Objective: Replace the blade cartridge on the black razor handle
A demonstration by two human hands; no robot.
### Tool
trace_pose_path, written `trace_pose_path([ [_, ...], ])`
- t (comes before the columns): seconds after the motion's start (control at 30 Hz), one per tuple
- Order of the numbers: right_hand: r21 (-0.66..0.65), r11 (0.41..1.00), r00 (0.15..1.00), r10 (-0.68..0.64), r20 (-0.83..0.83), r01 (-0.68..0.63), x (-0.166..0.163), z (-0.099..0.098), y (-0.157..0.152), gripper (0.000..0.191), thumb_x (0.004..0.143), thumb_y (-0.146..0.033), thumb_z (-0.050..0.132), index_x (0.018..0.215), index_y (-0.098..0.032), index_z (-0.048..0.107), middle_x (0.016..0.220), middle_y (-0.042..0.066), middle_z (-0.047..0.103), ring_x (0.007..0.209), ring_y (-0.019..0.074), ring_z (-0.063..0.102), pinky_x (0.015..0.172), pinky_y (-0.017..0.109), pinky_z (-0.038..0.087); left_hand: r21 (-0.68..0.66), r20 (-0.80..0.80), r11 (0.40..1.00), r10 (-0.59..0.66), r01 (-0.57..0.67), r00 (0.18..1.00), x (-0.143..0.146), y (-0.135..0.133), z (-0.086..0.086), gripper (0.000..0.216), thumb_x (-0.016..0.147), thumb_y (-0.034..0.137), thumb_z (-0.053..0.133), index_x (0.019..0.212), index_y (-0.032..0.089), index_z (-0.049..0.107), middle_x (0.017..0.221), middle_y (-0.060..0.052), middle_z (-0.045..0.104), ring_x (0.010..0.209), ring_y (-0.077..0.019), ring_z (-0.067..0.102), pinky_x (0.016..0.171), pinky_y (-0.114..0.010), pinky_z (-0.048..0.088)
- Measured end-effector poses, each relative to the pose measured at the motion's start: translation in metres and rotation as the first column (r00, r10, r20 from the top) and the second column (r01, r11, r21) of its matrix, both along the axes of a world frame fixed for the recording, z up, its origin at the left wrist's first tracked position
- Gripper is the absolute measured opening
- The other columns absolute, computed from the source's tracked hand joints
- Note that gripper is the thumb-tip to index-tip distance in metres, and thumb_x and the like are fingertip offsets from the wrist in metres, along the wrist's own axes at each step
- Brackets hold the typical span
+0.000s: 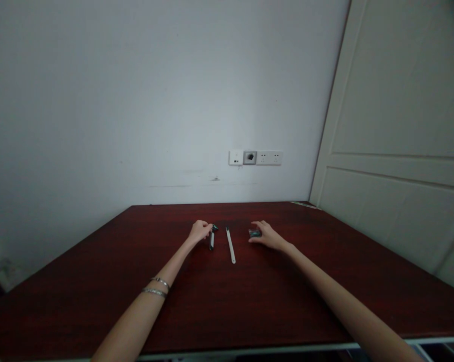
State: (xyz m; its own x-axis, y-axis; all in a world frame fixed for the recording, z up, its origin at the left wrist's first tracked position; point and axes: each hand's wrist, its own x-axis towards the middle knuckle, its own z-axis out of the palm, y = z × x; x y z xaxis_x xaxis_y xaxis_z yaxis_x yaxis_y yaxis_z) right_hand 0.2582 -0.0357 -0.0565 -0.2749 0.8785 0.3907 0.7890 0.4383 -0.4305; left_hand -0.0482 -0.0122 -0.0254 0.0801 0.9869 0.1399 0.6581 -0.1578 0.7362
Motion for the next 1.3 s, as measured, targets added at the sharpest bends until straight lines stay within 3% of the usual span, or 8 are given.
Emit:
trace_pose_path([
  [0.3,-0.015,1.000,0.998,0.010,0.059,-0.009,-0.056,-0.004,0.009,0.075,0.061,-0.059,0.067,0.120,-0.017,0.050,0.110,0.014,0.052,0.105,0.0288,0.044,0.089,0.039,0.035,-0.030,-0.081,0.999,0.043,-0.045,0.996,-0.005,-0.005,-0.001,0.028,0.077,0.033,0.048,0.068,0.013,0.065,0.058,-0.003,0.061,0.041,-0.0082,0.050,0.046,-0.019,0.038],
  [0.47,0.002,1.000,0.998,0.022,0.054,-0.022,-0.062,-0.010,0.012,0.077,0.060,-0.062,0.065,0.120,-0.016,0.050,0.107,0.014,0.054,0.103,0.0285,0.046,0.086,0.038,0.037,-0.086,-0.204,0.993,0.063,-0.081,0.977,-0.004,-0.014,0.004,0.028,0.075,0.039,0.052,0.065,0.016,0.065,0.063,-0.004,0.065,0.051,-0.0115,0.057,0.052,-0.021,0.040],
  [0.67,-0.016,0.999,0.999,0.031,0.033,-0.031,-0.062,-0.011,0.012,0.080,0.059,-0.063,0.065,0.122,-0.017,0.048,0.107,0.013,0.053,0.103,0.0279,0.047,0.086,0.038,0.038,-0.054,-0.378,0.986,0.127,-0.159,0.917,0.003,-0.028,0.009,0.029,0.069,0.047,0.057,0.068,0.019,0.067,0.086,-0.009,0.069,0.082,-0.0225,0.064,0.064,-0.026,0.043],
  [0.87,-0.038,0.997,0.997,0.063,-0.039,-0.065,-0.059,-0.002,0.003,0.079,0.060,-0.057,0.068,0.124,-0.017,0.046,0.103,0.010,0.054,0.098,0.0241,0.050,0.085,0.037,0.040,-0.042,-0.419,0.988,0.120,-0.151,0.900,0.005,-0.030,0.006,0.030,0.065,0.048,0.062,0.074,0.019,0.066,0.095,-0.013,0.068,0.091,-0.0293,0.062,0.070,-0.032,0.045],
  [0.97,0.022,1.000,0.997,0.023,-0.076,-0.021,-0.060,0.014,-0.008,0.063,0.063,-0.056,0.066,0.112,-0.018,0.055,0.100,0.008,0.055,0.093,0.0219,0.053,0.082,0.034,0.042,-0.042,-0.406,0.989,0.114,-0.143,0.907,0.005,-0.028,0.004,0.028,0.065,0.045,0.062,0.074,0.019,0.066,0.094,-0.012,0.068,0.091,-0.0292,0.062,0.071,-0.033,0.045],
  [1.07,0.015,0.999,0.999,-0.048,-0.024,0.048,-0.067,0.032,-0.025,0.043,0.070,-0.059,0.057,0.085,-0.019,0.064,0.089,0.006,0.059,0.079,0.0184,0.056,0.072,0.029,0.043,-0.042,-0.403,0.990,0.106,-0.134,0.909,0.005,-0.027,0.002,0.027,0.065,0.044,0.062,0.072,0.018,0.066,0.094,-0.012,0.068,0.090,-0.0288,0.063,0.071,-0.033,0.045],
  [1.17,-0.097,0.989,0.985,-0.098,0.143,0.112,-0.080,0.043,-0.040,0.044,0.074,-0.061,0.049,0.068,-0.020,0.064,0.074,0.005,0.063,0.070,0.0184,0.059,0.063,0.027,0.041,-0.042,-0.417,0.990,0.107,-0.136,0.903,0.006,-0.026,0.002,0.024,0.065,0.041,0.062,0.073,0.018,0.066,0.094,-0.013,0.068,0.090,-0.0290,0.063,0.070,-0.033,0.046],
  [1.3,-0.140,0.979,0.940,-0.099,0.325,0.152,-0.098,0.043,-0.050,0.043,0.073,-0.059,0.050,0.066,-0.020,0.064,0.074,0.008,0.066,0.072,0.0230,0.062,0.061,0.029,0.042,-0.050,-0.423,0.990,0.102,-0.136,0.900,0.006,-0.027,0.003,0.024,0.066,0.040,0.061,0.074,0.018,0.067,0.093,-0.013,0.068,0.091,-0.0284,0.063,0.070,-0.032,0.046],
])
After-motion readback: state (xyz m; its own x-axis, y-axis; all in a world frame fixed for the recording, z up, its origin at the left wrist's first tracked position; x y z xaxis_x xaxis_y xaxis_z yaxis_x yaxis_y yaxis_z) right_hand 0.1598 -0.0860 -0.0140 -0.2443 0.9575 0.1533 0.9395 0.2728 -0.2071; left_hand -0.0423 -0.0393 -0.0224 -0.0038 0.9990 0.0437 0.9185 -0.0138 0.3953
